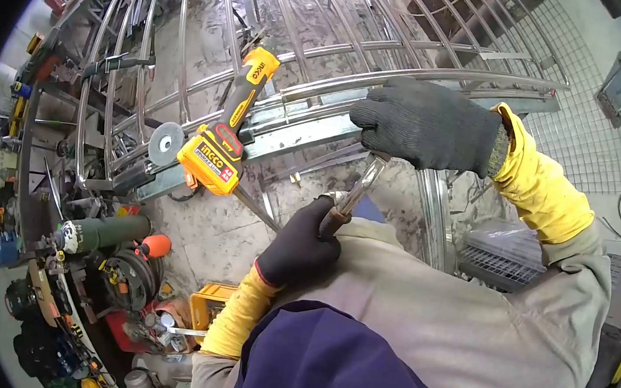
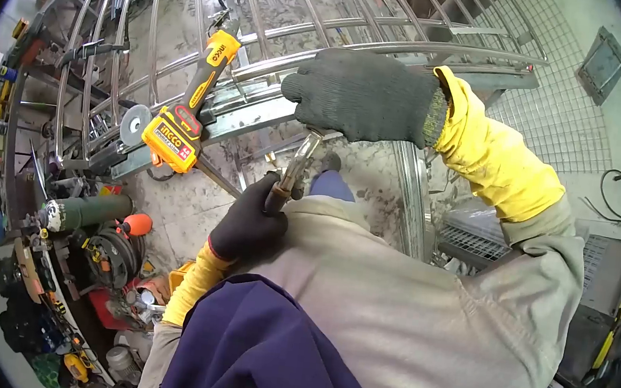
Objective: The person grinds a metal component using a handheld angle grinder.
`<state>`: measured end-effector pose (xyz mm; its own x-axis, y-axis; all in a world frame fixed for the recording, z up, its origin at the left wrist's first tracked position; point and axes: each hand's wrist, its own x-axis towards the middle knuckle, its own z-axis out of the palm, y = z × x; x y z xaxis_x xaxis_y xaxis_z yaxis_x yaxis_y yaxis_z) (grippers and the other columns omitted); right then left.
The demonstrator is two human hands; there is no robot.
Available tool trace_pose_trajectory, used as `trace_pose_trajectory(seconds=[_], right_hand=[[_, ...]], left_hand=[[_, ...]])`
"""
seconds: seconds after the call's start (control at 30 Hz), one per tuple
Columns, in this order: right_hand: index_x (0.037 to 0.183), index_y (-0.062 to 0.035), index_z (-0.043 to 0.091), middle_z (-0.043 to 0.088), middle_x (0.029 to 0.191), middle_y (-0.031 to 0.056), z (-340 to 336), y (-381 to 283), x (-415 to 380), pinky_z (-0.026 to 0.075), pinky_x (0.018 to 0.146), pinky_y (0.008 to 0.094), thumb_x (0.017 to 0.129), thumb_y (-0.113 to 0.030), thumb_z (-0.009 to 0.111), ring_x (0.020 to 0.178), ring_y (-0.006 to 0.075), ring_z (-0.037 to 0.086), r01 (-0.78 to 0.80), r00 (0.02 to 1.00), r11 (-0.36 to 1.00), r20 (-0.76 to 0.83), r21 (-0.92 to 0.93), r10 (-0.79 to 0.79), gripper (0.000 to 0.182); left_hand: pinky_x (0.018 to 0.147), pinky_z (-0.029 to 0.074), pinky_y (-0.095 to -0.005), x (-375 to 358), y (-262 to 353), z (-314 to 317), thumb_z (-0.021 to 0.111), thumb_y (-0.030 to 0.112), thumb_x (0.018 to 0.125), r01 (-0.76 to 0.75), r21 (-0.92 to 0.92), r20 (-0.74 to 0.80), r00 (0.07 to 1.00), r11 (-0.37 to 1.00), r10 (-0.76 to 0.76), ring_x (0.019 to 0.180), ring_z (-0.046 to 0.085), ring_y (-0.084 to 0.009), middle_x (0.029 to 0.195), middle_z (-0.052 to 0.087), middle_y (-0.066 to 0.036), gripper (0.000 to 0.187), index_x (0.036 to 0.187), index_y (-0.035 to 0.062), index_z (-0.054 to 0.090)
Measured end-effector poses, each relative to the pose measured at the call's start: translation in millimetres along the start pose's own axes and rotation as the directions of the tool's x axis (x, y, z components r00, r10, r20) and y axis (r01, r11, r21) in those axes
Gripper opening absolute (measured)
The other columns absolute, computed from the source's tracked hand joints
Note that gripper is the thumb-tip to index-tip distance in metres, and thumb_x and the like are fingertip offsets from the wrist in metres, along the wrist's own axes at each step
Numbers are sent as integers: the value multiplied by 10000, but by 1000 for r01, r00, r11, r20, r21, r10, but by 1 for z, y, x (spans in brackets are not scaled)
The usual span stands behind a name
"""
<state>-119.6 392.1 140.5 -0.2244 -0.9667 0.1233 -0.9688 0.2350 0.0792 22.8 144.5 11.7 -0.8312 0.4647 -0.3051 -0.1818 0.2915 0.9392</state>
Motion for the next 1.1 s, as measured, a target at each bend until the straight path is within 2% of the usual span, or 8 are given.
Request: trace_pose_trajectory(seconds=[0.07, 0.13, 0.23, 0.57, 0.63, 0.83, 0.97, 1.1], right_hand=[[917, -89, 710, 637, 1081, 80, 0, 0, 1, 572, 893, 421, 913, -191, 677, 1023, 274, 675, -17, 1000, 1000, -3, 9, 17, 107], [927, -87, 713, 641, 1086, 83, -4, 0, 2, 571, 898, 422, 910, -184, 683, 1025, 279, 676, -10, 999, 1000, 38, 11, 9, 102], [1084, -94, 785, 658, 1224, 52, -11, -3, 4, 576, 962, 405, 984, -197, 675, 1110, 262, 663, -65, 986, 998, 152, 7, 63, 180], [1084, -101, 785, 655, 1198, 36, -5, -1, 7, 579, 969, 408, 948, -193, 702, 1115, 244, 658, -26, 997, 997, 67, -70, 30, 184], [1077, -99, 784, 652, 1196, 34, -13, -3, 12, 579, 968, 401, 933, -194, 707, 1111, 239, 656, -48, 966, 997, 252, -59, 61, 189], [1062, -97, 779, 652, 1197, 32, -5, 0, 8, 579, 963, 407, 932, -197, 709, 1117, 242, 654, 10, 995, 999, 95, -54, -5, 179], [1050, -94, 773, 653, 1187, 34, -9, -1, 11, 577, 955, 411, 936, -197, 705, 1112, 247, 657, -4, 992, 999, 128, -53, 11, 168], [1024, -85, 768, 654, 1160, 37, -12, -2, 13, 570, 948, 404, 940, -196, 698, 1090, 245, 660, -1, 994, 996, 113, -85, 11, 156]], left_hand=[[887, 520, -361, 0, -4, 1, 542, -3, 825, -46, 13, -18, 999, 999, 46, 940, 633, -207, 1016, 687, -106, 411, 1212, 29, 674], [898, 536, -423, 0, -5, 2, 565, 19, 831, -13, -16, -28, 1000, 1000, 13, 963, 692, -331, 974, 693, -200, 387, 1206, 4, 661], [912, 538, -426, -1, 0, 1, 556, 16, 839, 20, -55, -4, 1000, 998, -20, 973, 694, -342, 987, 698, -205, 392, 1217, 2, 658], [915, 537, -429, -4, 5, 3, 528, 2, 852, -9, -61, -26, 1000, 998, 8, 971, 684, -329, 986, 689, -202, 398, 1230, 8, 652], [917, 536, -430, -5, 11, 2, 524, 1, 853, 105, -92, 6, 994, 990, -105, 972, 680, -331, 992, 686, -198, 401, 1233, 7, 648], [922, 540, -432, -6, 12, 0, 522, -2, 846, 84, -63, 4, 996, 994, -84, 968, 675, -333, 1009, 688, -196, 427, 1256, 1, 643], [908, 547, -432, -6, 8, -4, 524, -3, 843, 51, -78, 9, 999, 996, -50, 958, 674, -322, 1003, 685, -202, 446, 1274, -1, 639], [807, 542, -430, -6, 7, -2, 538, 12, 879, 80, -115, -5, 997, 990, -81, 859, 664, -292, 916, 662, -179, 324, 1190, -1, 631]])
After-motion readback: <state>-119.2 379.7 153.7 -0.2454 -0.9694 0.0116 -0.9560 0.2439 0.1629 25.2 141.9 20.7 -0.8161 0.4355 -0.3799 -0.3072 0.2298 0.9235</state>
